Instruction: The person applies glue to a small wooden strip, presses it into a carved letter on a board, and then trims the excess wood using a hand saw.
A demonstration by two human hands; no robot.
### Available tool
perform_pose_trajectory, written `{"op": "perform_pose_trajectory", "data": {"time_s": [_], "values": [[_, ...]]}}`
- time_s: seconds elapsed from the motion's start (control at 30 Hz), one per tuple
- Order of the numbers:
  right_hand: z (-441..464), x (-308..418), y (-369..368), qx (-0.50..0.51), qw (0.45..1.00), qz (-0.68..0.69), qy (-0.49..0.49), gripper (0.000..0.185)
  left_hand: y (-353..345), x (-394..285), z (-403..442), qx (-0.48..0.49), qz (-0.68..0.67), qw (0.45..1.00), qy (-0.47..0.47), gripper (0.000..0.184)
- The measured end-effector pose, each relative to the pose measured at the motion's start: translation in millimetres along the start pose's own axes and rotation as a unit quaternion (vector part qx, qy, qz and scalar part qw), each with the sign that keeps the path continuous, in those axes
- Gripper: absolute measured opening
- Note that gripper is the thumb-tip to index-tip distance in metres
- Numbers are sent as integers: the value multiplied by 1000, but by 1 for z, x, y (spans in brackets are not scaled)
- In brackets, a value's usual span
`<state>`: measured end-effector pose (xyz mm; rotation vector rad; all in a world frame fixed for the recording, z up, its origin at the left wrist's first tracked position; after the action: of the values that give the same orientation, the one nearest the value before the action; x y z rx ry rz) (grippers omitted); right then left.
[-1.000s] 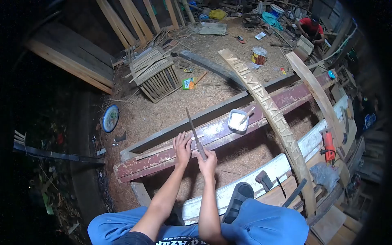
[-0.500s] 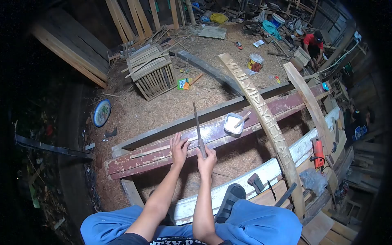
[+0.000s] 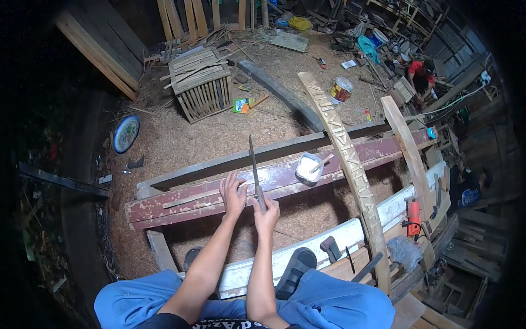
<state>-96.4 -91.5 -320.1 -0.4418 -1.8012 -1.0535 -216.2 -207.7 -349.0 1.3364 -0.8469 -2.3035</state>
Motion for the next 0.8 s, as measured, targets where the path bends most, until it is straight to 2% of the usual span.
{"op": "perform_pose_trajectory", "data": {"time_s": [0.33, 0.43, 0.63, 0.8], "values": [[4, 17, 14, 36, 999, -27, 5, 38, -6, -2, -5, -20, -4, 999, 32, 19], [3, 18, 15, 25, 999, -30, 20, 42, -4, -6, -6, -18, 2, 999, 41, 19], [-1, 24, 13, 44, 998, -39, 5, 35, -3, -7, -3, -11, 33, 999, 37, 17], [-8, 29, 7, 31, 999, -29, 4, 39, -4, -1, 3, 42, 54, 998, 10, 22]]}}
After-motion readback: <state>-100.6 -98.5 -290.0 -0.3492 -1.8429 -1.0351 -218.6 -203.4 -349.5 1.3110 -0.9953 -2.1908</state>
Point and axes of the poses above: each hand's wrist, its own z-axis towards the middle knuckle, its own y-axis out of the back of the hand, x = y × z, the point moved 6 cm from there along z, towards the middle knuckle, and after that the axes turned 10 degrees about -y, right-handed, at the moved point
